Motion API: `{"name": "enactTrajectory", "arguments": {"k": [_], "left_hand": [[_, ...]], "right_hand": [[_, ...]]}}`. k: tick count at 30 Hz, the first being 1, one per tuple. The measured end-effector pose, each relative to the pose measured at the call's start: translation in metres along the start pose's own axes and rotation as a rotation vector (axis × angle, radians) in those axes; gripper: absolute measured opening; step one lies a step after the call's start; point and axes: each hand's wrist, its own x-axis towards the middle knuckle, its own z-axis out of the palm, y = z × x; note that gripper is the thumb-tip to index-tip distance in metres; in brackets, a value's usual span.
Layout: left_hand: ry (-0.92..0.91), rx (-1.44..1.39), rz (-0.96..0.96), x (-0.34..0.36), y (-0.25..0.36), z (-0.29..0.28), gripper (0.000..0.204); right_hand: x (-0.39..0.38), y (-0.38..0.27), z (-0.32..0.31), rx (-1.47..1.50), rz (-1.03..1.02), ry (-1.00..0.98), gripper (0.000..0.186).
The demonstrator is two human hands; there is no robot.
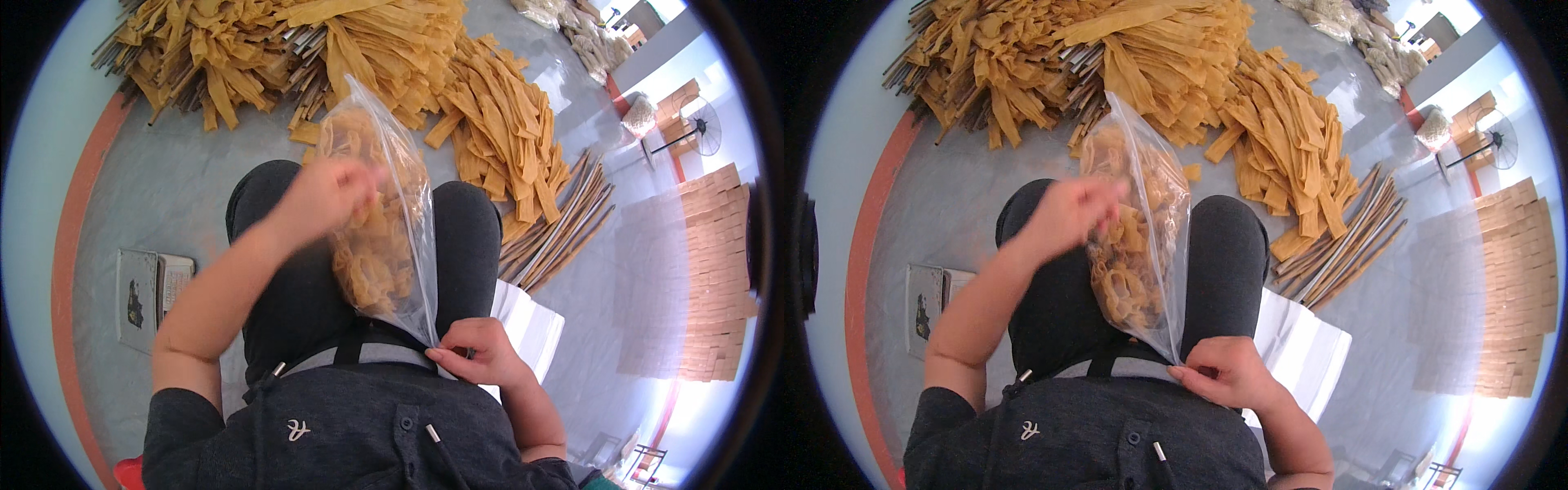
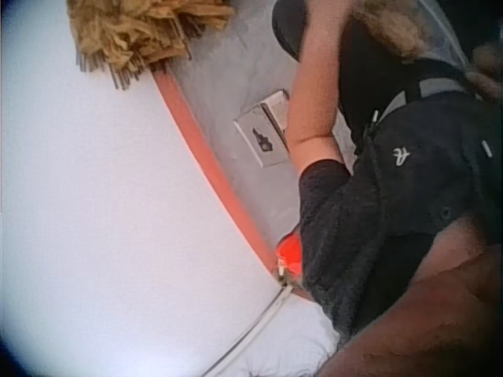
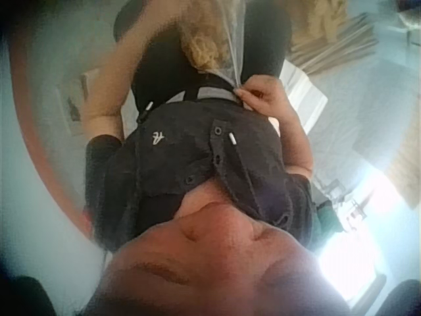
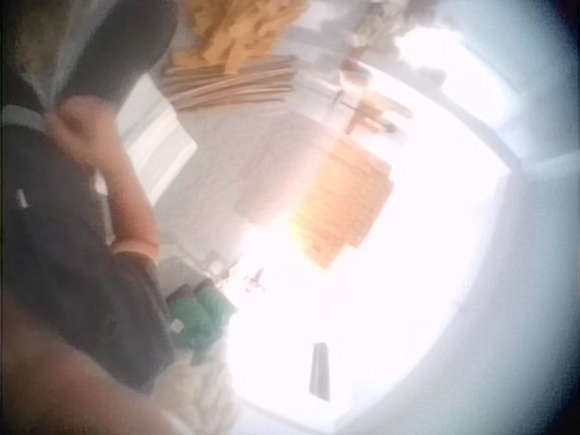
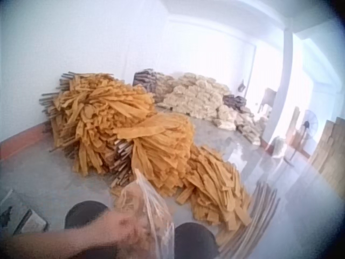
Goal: The person seals a plastic bag filled with food pieces by hand, then places it on a stack of other bags.
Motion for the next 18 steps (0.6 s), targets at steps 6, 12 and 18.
{"name": "enactTrajectory", "arguments": {"k": [6, 12, 18], "left_hand": [[-0.451, 0.121, 0.071, -0.089, 0.026, 0.055, 0.023], [-0.195, 0.502, 0.839, -0.096, 0.001, 0.080, 0.033], [-0.083, 0.551, 0.915, -0.094, -0.001, 0.096, 0.031]], "right_hand": [[0.024, -0.009, -0.006, 0.077, 0.120, 0.251, 0.025], [0.051, -0.016, -0.001, 0.008, 0.234, 0.130, 0.020], [0.057, -0.009, 0.004, 0.105, 0.314, 0.161, 0.013]]}}
